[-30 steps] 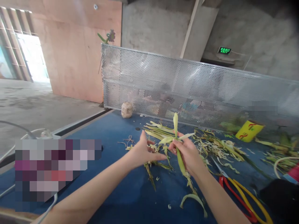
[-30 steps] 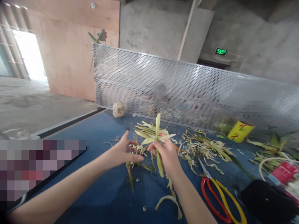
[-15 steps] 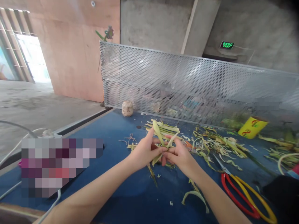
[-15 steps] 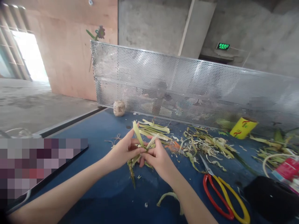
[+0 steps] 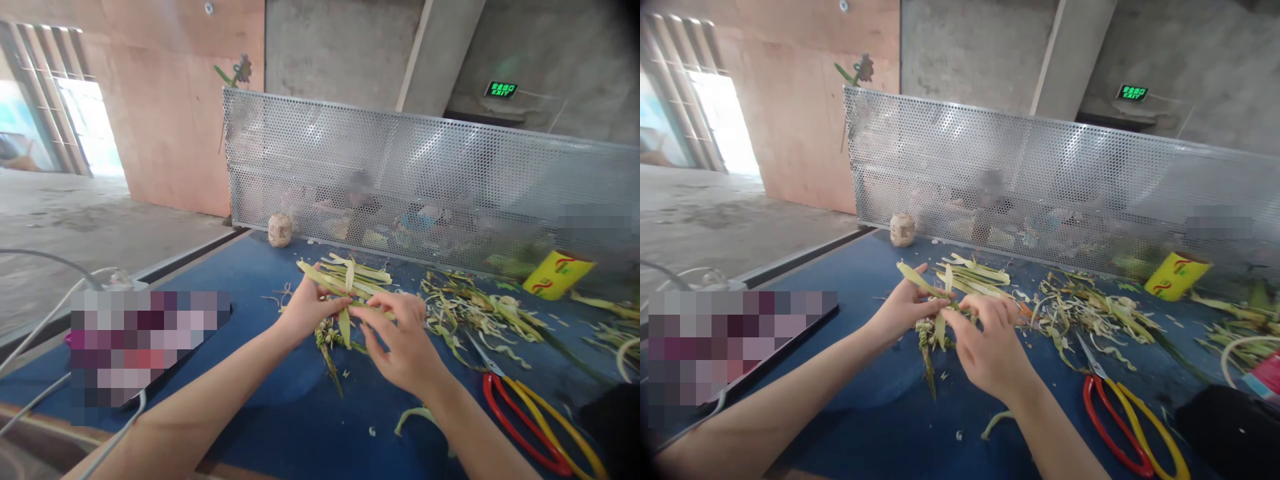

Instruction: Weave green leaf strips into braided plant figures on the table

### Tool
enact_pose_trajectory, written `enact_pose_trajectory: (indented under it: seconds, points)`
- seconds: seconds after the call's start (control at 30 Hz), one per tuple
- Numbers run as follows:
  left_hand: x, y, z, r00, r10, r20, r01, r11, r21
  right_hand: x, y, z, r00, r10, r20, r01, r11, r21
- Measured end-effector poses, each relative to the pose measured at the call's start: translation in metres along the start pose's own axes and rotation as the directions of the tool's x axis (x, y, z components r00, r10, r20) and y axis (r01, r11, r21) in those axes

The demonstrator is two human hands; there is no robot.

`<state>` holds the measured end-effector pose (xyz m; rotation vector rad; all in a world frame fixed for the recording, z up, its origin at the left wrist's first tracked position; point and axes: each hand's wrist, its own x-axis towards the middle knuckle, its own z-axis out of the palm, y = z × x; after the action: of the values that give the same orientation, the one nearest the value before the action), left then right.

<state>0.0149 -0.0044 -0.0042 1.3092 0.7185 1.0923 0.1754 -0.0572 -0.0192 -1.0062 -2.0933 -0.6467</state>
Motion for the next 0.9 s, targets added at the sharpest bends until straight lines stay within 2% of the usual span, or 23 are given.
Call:
enact_pose_trajectory:
  seconds: [0.13, 0.23, 0.3, 0.37, 0.47, 0.57, 0.7, 0.77, 0.9]
  points:
    - [-0.002, 0.0, 0.001, 0.997, -0.081, 0.009, 0.081, 0.993, -0.089, 0.0, -0.005, 0.002, 0.986, -0.164, 0.029, 0.166, 0.981, -0.104]
    - [-0.004, 0.001, 0.003, 0.995, -0.093, 0.029, 0.095, 0.989, -0.114, -0.001, -0.005, 0.005, 0.981, -0.19, 0.034, 0.191, 0.981, -0.044]
    - [-0.005, 0.001, 0.003, 0.996, -0.082, 0.029, 0.085, 0.991, -0.106, 0.0, -0.002, 0.005, 0.992, -0.127, 0.026, 0.125, 0.99, 0.073]
    - [-0.005, 0.001, 0.003, 0.998, -0.064, 0.019, 0.066, 0.994, -0.083, 0.001, 0.002, 0.005, 1.0, -0.011, 0.006, 0.01, 0.979, 0.204]
    - [-0.004, 0.001, 0.003, 0.999, -0.032, -0.002, 0.032, 0.999, -0.042, 0.003, 0.008, 0.008, 0.983, 0.178, 0.034, -0.178, 0.907, 0.382]
    - [-0.005, 0.003, 0.005, 1.0, -0.02, -0.004, 0.02, 1.0, 0.022, 0.003, 0.011, 0.012, 0.926, 0.359, 0.115, -0.365, 0.778, 0.511]
    - [-0.008, 0.009, 0.006, 1.0, -0.004, 0.023, 0.001, 0.991, 0.134, 0.002, 0.009, 0.013, 0.816, 0.544, 0.195, -0.539, 0.595, 0.596]
    - [-0.007, 0.009, 0.005, 0.999, 0.012, 0.031, -0.016, 0.991, 0.134, 0.002, 0.008, 0.012, 0.78, 0.582, 0.228, -0.581, 0.542, 0.607]
    - [-0.004, 0.001, 0.0, 0.996, 0.048, 0.071, -0.054, 0.995, 0.082, 0.003, 0.006, 0.011, 0.75, 0.613, 0.249, -0.608, 0.491, 0.623]
